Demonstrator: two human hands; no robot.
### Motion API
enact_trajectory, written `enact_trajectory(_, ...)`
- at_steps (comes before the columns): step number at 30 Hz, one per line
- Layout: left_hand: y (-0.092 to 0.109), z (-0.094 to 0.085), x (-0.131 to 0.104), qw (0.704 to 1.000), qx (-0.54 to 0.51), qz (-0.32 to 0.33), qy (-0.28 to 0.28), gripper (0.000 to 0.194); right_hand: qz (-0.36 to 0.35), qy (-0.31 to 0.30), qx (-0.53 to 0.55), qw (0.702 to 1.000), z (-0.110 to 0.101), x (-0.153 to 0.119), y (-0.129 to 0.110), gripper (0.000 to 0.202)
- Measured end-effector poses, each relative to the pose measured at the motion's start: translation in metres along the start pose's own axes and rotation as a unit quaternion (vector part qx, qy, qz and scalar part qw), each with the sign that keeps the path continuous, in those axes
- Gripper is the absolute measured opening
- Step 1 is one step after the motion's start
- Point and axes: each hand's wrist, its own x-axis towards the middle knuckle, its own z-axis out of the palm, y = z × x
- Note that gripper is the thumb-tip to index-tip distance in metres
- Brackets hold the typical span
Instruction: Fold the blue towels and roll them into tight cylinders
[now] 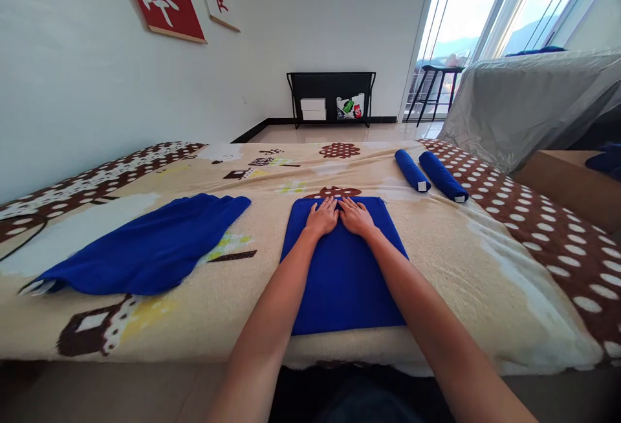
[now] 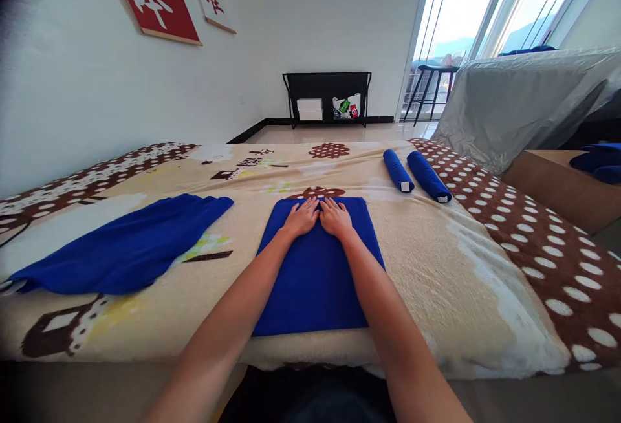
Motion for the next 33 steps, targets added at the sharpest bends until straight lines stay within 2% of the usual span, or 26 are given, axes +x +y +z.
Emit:
enact_trajectory(2,-0.006,0.002,-0.002,1.0,-0.004,-0.018,0.011,0.059,0.016,0.005,0.002,1.0,-0.001,-0.003,0.012,0.055)
enact_trajectory(7,-0.033,-0.005,-0.018,0.995,-0.005,-0.09,0.03,0.062,0.097,0.016,-0.008,0.995,-0.011,-0.022,0.061,0.065)
enact_trajectory(10,-0.035,-0.009,-0.031,0.992,0.003,-0.118,0.052,0.06,0.119,0.029,-0.019,0.992,-0.016,-0.036,0.071,0.065)
enact_trajectory(13,-0.021,-0.011,-0.043,0.991,0.016,-0.105,0.077,0.054,0.121,0.059,-0.036,0.99,-0.019,-0.047,0.058,0.061)
enact_trajectory(16,0.003,-0.008,-0.054,0.996,0.017,-0.048,0.078,0.05,0.085,0.075,-0.045,0.993,-0.017,-0.055,0.029,0.058)
enact_trajectory(19,0.027,-0.002,-0.066,0.998,0.012,0.009,0.057,0.051,0.022,0.055,-0.036,0.998,-0.008,-0.067,-0.002,0.056)
enact_trajectory(22,0.043,0.002,-0.082,0.998,0.01,0.047,0.042,0.052,-0.023,0.037,-0.025,0.999,0.0,-0.084,-0.021,0.055)
enact_trajectory(28,0.059,-0.002,-0.136,0.995,0.015,0.084,0.04,0.053,-0.07,0.031,-0.009,0.997,-0.005,-0.135,-0.025,0.054)
enact_trajectory(33,0.055,-0.009,-0.194,0.987,0.007,0.153,0.043,0.05,-0.117,0.036,0.001,0.992,-0.016,-0.2,-0.014,0.053)
